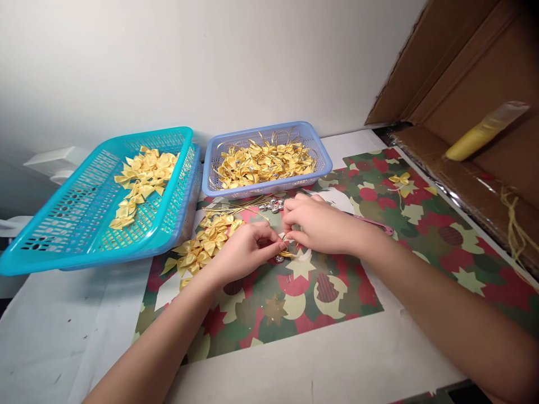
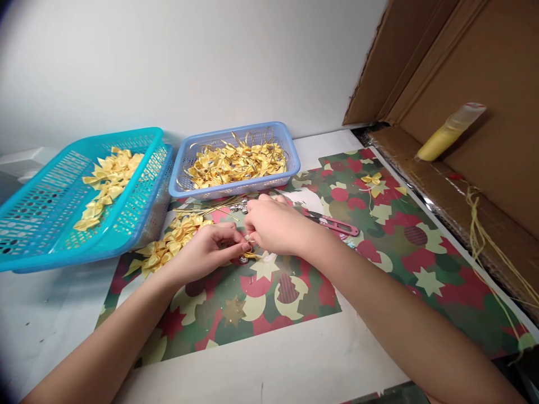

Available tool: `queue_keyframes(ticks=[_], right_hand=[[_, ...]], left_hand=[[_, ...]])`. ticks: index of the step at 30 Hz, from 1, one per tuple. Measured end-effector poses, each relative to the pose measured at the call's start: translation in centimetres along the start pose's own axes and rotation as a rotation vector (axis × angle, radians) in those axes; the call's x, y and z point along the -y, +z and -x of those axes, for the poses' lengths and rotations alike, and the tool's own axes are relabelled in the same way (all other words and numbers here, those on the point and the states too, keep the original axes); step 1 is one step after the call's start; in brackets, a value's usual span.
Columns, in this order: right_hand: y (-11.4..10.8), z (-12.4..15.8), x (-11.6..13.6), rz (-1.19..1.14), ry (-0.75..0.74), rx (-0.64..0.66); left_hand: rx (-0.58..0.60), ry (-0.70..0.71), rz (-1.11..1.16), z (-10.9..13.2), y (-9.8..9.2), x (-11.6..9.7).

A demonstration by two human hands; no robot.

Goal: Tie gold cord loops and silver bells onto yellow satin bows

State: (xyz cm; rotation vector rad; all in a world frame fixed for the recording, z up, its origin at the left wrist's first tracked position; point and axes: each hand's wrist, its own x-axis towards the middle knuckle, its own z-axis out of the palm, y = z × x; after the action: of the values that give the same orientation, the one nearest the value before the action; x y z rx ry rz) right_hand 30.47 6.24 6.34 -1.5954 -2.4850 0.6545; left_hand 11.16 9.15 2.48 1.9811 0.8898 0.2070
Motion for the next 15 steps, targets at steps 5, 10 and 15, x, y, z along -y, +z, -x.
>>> queue_keyframes(ticks=[5, 10, 15], right_hand=[[-0.21, 0.03, 0.03, 0.025, 0.001, -0.01], [-0.45, 0.09, 0.02, 0.024, 0.012, -0.023], [-0.55, 0.04, -0.03, 0.035, 0.022, -0.024]], left_hand=[[0.047, -0.046, -0.024, -0.04, -0.04, 0.01], [0.037, -0.023, -0.097, -0.03, -0.03, -0.19], [0.038, 0.0, -0.141, 0.0, -0.1, -0.26]])
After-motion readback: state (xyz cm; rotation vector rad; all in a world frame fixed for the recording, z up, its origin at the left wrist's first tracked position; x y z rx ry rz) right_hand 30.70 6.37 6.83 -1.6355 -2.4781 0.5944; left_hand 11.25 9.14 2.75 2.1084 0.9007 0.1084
